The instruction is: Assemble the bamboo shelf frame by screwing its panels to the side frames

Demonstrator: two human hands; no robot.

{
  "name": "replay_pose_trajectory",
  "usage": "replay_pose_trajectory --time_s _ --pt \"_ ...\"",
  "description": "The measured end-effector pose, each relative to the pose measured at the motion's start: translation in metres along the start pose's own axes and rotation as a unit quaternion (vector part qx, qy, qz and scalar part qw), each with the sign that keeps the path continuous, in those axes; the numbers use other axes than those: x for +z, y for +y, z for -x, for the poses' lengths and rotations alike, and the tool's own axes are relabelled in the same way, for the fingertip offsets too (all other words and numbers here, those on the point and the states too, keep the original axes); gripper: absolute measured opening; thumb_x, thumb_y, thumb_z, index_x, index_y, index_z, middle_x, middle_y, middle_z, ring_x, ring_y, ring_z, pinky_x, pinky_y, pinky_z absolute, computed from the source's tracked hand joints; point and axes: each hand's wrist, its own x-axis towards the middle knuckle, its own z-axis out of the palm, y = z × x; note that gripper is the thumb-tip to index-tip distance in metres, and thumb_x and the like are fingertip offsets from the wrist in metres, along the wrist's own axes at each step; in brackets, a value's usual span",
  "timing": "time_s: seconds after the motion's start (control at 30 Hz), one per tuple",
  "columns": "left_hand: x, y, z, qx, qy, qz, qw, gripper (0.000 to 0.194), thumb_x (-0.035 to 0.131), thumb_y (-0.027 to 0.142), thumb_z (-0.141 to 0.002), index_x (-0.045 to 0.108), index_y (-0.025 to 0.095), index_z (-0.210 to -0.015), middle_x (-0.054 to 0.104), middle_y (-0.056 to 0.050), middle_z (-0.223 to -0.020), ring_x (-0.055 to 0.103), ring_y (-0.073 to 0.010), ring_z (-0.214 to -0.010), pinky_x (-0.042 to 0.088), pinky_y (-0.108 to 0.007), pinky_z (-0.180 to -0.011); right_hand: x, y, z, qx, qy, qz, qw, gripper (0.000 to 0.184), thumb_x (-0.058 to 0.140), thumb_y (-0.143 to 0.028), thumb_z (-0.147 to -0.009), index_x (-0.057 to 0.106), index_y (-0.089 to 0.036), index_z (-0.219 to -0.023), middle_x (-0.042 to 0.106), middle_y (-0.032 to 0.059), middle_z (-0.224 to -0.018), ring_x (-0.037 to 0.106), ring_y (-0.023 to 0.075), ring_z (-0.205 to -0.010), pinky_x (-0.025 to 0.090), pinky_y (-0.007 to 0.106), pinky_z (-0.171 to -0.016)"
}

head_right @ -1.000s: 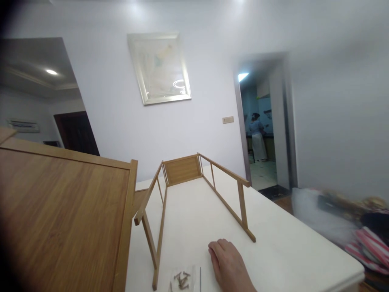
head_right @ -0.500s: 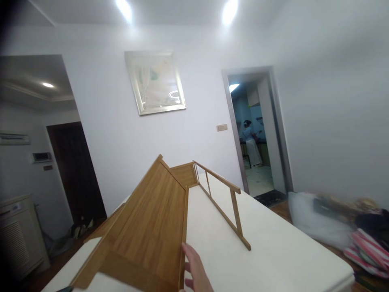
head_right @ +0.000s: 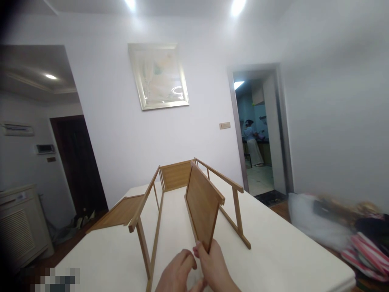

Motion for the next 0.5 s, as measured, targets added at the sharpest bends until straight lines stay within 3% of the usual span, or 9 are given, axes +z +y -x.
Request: replay_pose_trajectory --time_s 0.03,0.1,0.27,0.37,0.5 --pt "-0.004 -0.010 -0.002 0.003 -0.007 -0.026 1.000 0.019 0.063 0.032 -0.077 0.066 0.019 -0.091 0.065 -0.010 -0.097 0.062 -0.0255 -0.092 0.052 -0.035 -0.081 -0.003 -0.001 -0.006 -0.003 0.002 -0.010 1.000 0.029 0.055 -0.047 -0.074 0.056 -0.018 -0.079 0.070 0.0105 -0.080 0.069 0.0259 -0.080 0.055 0.032 -0.067" --pt "-0.010 -0.030 -0.002 -0.018 0.034 -0.080 0.996 0.022 0.056 0.034 -0.083 0.065 0.018 -0.095 0.064 -0.013 -0.103 0.061 -0.0278 -0.099 0.049 -0.041 -0.088 -0.006 -0.002 -0.018 -0.009 -0.004 -0.009 1.000 0.028 0.054 -0.043 -0.074 0.057 -0.017 -0.083 0.070 0.0114 -0.086 0.069 0.0264 -0.087 0.055 0.033 -0.073" --pt "-0.013 -0.069 0.008 -0.025 0.090 -0.197 0.976 0.020 0.048 0.022 -0.087 0.062 0.018 -0.100 0.064 -0.013 -0.115 0.055 -0.0295 -0.115 0.034 -0.051 -0.108 -0.001 0.009 -0.039 -0.004 -0.032 0.034 0.999 0.022 0.048 -0.036 -0.074 0.054 -0.017 -0.079 0.067 0.0070 -0.076 0.064 0.0211 -0.076 0.050 0.029 -0.066" --pt "-0.018 -0.077 0.012 -0.012 0.056 -0.204 0.977 0.020 0.047 0.019 -0.088 0.062 0.019 -0.100 0.066 -0.010 -0.111 0.058 -0.0264 -0.114 0.028 -0.050 -0.113 0.002 0.016 -0.048 -0.009 -0.043 0.069 0.997 0.020 0.047 -0.036 -0.074 0.054 -0.017 -0.075 0.062 0.0037 -0.068 0.058 0.0182 -0.068 0.045 0.028 -0.061" --pt "-0.034 -0.072 0.006 -0.089 0.008 -0.168 0.982 0.024 0.040 0.020 -0.091 0.062 0.017 -0.101 0.065 -0.009 -0.107 0.059 -0.0243 -0.108 0.029 -0.048 -0.110 0.003 0.021 -0.059 -0.019 -0.044 0.111 0.993 0.025 0.051 -0.038 -0.072 0.058 -0.014 -0.078 0.060 0.0032 -0.070 0.053 0.0187 -0.070 0.042 0.029 -0.062"
